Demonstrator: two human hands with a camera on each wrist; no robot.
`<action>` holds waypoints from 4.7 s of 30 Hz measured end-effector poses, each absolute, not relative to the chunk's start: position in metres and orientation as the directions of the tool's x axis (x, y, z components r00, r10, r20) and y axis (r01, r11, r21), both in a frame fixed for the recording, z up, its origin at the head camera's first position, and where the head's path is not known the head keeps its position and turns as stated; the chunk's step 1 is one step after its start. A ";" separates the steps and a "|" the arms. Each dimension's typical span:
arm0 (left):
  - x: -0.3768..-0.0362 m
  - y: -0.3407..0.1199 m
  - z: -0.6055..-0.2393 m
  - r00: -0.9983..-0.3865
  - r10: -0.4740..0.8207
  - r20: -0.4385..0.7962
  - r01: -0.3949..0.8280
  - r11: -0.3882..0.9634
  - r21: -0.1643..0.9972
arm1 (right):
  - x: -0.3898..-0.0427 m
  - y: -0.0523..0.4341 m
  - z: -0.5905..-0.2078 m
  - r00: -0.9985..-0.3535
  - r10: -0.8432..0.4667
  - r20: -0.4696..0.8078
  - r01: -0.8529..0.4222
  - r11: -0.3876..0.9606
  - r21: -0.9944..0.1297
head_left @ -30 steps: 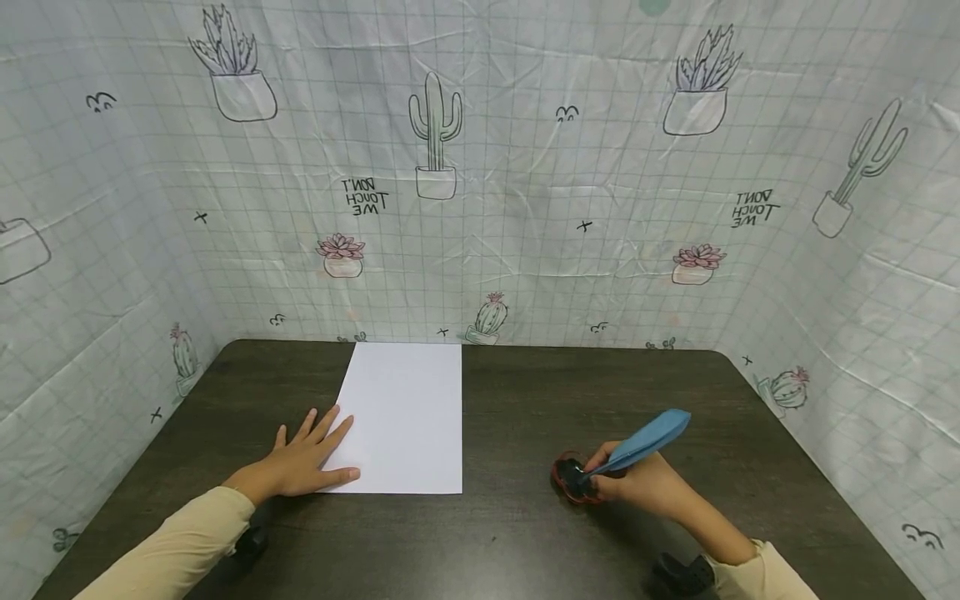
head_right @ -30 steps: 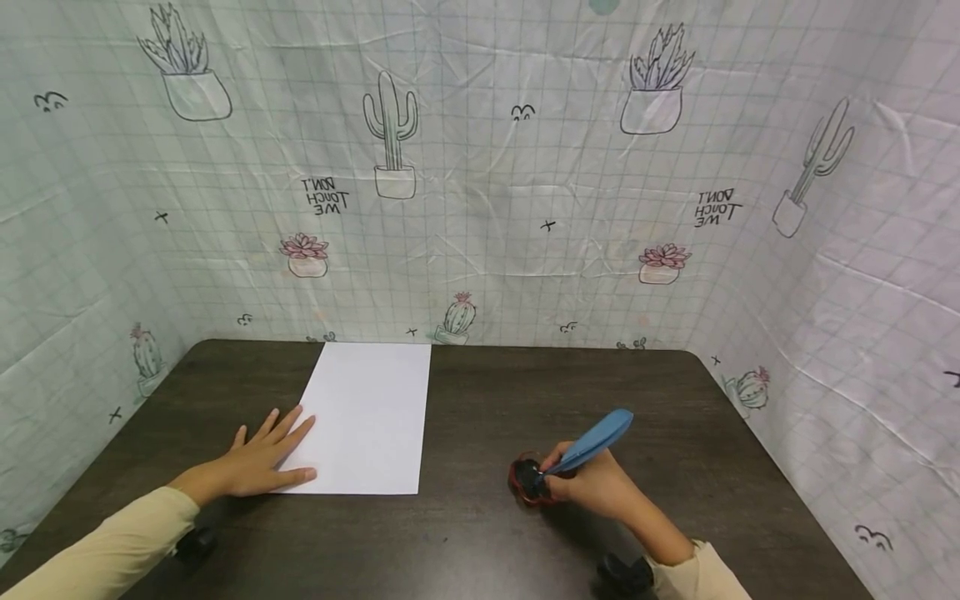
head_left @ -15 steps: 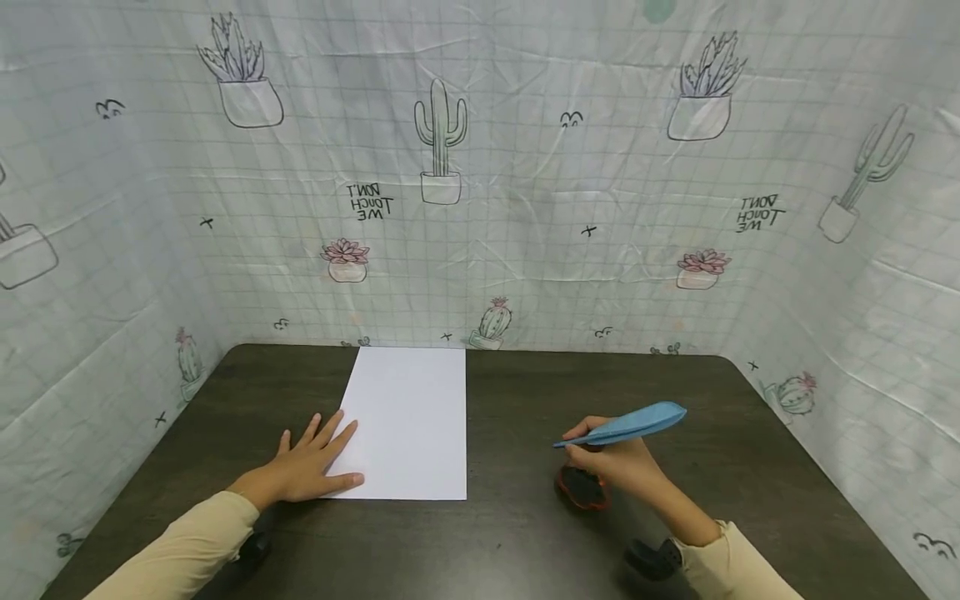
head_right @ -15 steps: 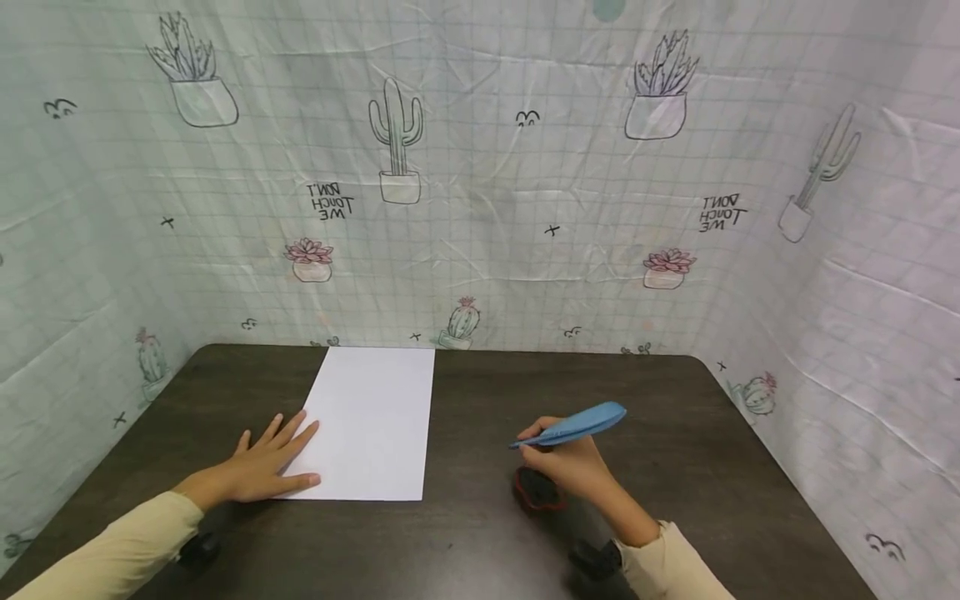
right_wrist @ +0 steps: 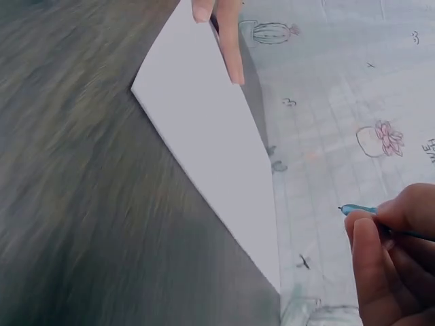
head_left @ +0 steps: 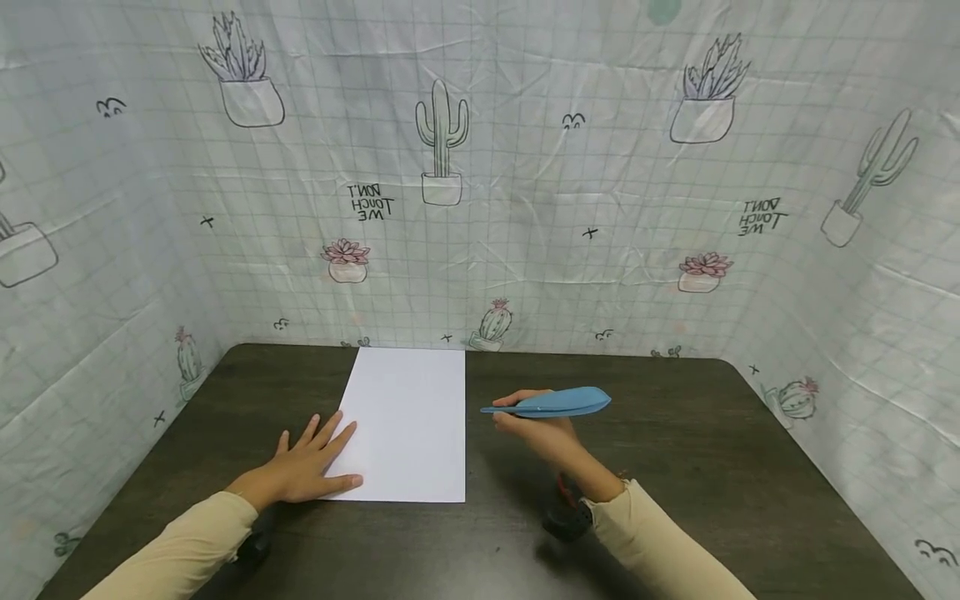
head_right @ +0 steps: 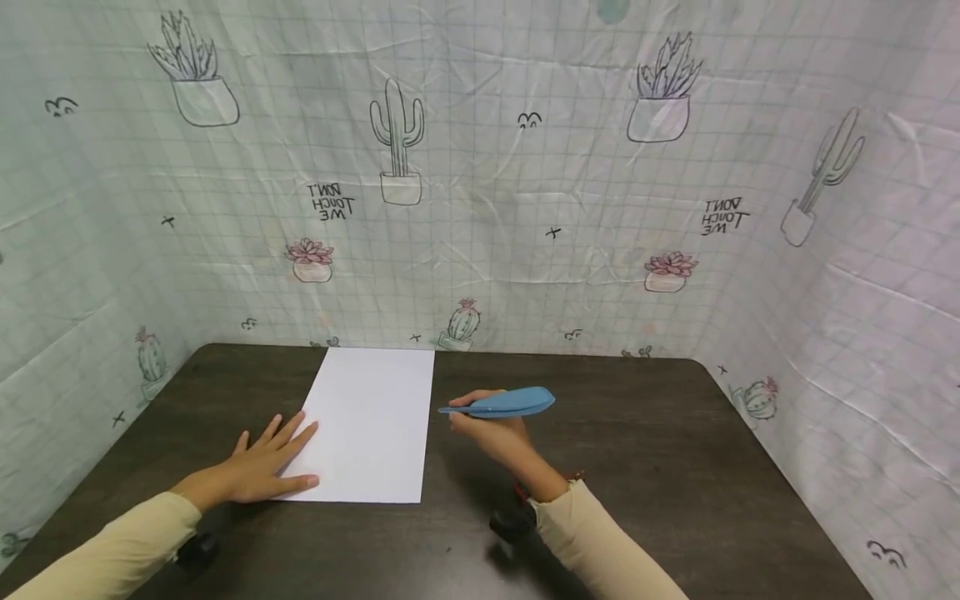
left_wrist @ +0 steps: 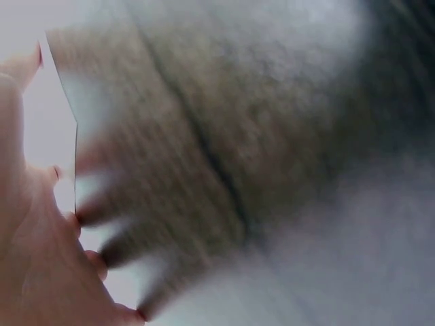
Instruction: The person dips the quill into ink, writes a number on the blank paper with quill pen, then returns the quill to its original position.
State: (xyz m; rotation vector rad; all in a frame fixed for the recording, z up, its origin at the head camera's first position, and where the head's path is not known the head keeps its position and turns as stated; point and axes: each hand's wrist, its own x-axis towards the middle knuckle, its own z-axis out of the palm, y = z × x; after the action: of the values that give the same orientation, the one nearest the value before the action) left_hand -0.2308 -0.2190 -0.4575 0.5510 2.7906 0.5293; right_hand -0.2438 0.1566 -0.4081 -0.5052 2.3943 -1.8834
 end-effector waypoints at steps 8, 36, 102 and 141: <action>-0.231 -0.219 -0.456 -0.899 0.408 -0.161 0.320 0.860 0.397 | -0.271 0.112 -0.420 -0.959 -0.235 0.158 -0.192 0.130 -0.973; -0.231 -0.220 -0.458 -0.899 0.410 -0.157 0.321 0.857 0.403 | -0.311 0.043 -0.440 -0.996 0.085 0.037 -0.024 0.149 -0.989; -0.231 -0.219 -0.453 -0.899 0.406 -0.165 0.322 0.868 0.379 | -0.310 0.014 -0.458 -0.972 0.198 -0.125 0.149 0.116 -0.982; -0.230 -0.219 -0.456 -0.901 0.397 -0.175 0.313 0.874 0.372 | -0.282 0.031 -0.455 -0.989 -0.145 -0.017 -0.025 0.284 -0.959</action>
State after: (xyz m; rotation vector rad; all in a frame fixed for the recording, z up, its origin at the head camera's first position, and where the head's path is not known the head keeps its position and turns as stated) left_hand -0.2304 -0.2189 -0.4558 0.5386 2.7994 0.4950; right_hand -0.2825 0.0307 -0.4546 -0.1619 2.4351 -1.8152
